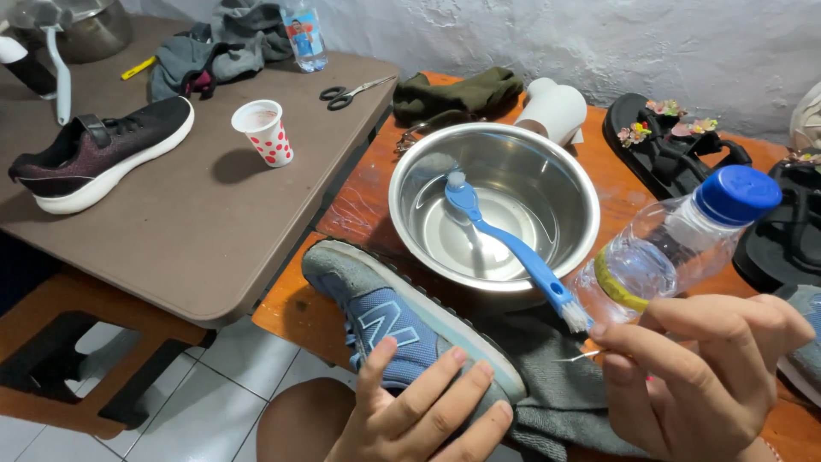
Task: The person holds a blue and grey sneaker and uses a needle and thread to sew the sole to the upper part of the shoe. They pull the thread through the material repeatedly to secure the stitching.
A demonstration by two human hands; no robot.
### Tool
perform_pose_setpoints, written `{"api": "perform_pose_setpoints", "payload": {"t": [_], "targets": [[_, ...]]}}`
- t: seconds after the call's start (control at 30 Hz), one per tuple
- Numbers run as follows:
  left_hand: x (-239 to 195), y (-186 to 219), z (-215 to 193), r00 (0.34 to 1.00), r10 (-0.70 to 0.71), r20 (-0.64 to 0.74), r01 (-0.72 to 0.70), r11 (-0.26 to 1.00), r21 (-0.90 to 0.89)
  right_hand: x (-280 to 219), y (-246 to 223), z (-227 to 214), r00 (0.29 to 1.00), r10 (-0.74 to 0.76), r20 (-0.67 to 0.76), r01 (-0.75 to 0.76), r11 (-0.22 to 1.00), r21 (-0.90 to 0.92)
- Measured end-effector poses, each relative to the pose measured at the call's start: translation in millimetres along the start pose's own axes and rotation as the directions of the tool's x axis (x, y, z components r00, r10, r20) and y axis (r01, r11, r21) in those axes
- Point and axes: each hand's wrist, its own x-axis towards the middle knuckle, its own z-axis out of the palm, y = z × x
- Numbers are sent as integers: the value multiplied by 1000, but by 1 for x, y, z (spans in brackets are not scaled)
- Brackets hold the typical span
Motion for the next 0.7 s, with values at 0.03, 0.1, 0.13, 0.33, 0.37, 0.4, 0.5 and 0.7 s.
{"api": "perform_pose_setpoints", "payload": {"t": [0.03, 0.1, 0.13, 0.33, 0.37, 0.4, 0.5, 0.7], "targets": [[-3, 3, 6, 999, -20, -26, 23, 994, 111, 0, -1, 0, 1000, 5, 14, -5, 1000, -9], [-7, 7, 11, 997, -65, -40, 69, 992, 105, 2, -6, 1, 999, 7, 35, -7, 1000, -18], [-8, 9, 14, 993, -108, -56, 113, 989, 97, 3, -7, 1, 998, 9, 55, -7, 1000, -31], [-14, 20, 36, 955, -220, -199, 246, 962, 116, 18, -5, 6, 966, -55, 253, 33, 995, 92], [-14, 19, 36, 954, -223, -198, 249, 962, 116, 18, -6, 5, 965, -55, 256, 32, 995, 93], [-15, 19, 35, 958, -222, -179, 247, 960, 133, 18, -8, 5, 962, -29, 271, 6, 996, 84], [-15, 18, 37, 961, -223, -162, 248, 956, 157, 17, -17, 1, 942, 83, 325, -89, 996, 2], [-31, 11, 66, 930, -172, -326, 241, 952, 186, 14, -22, 5, 919, 177, 352, -161, 984, -74]]}}
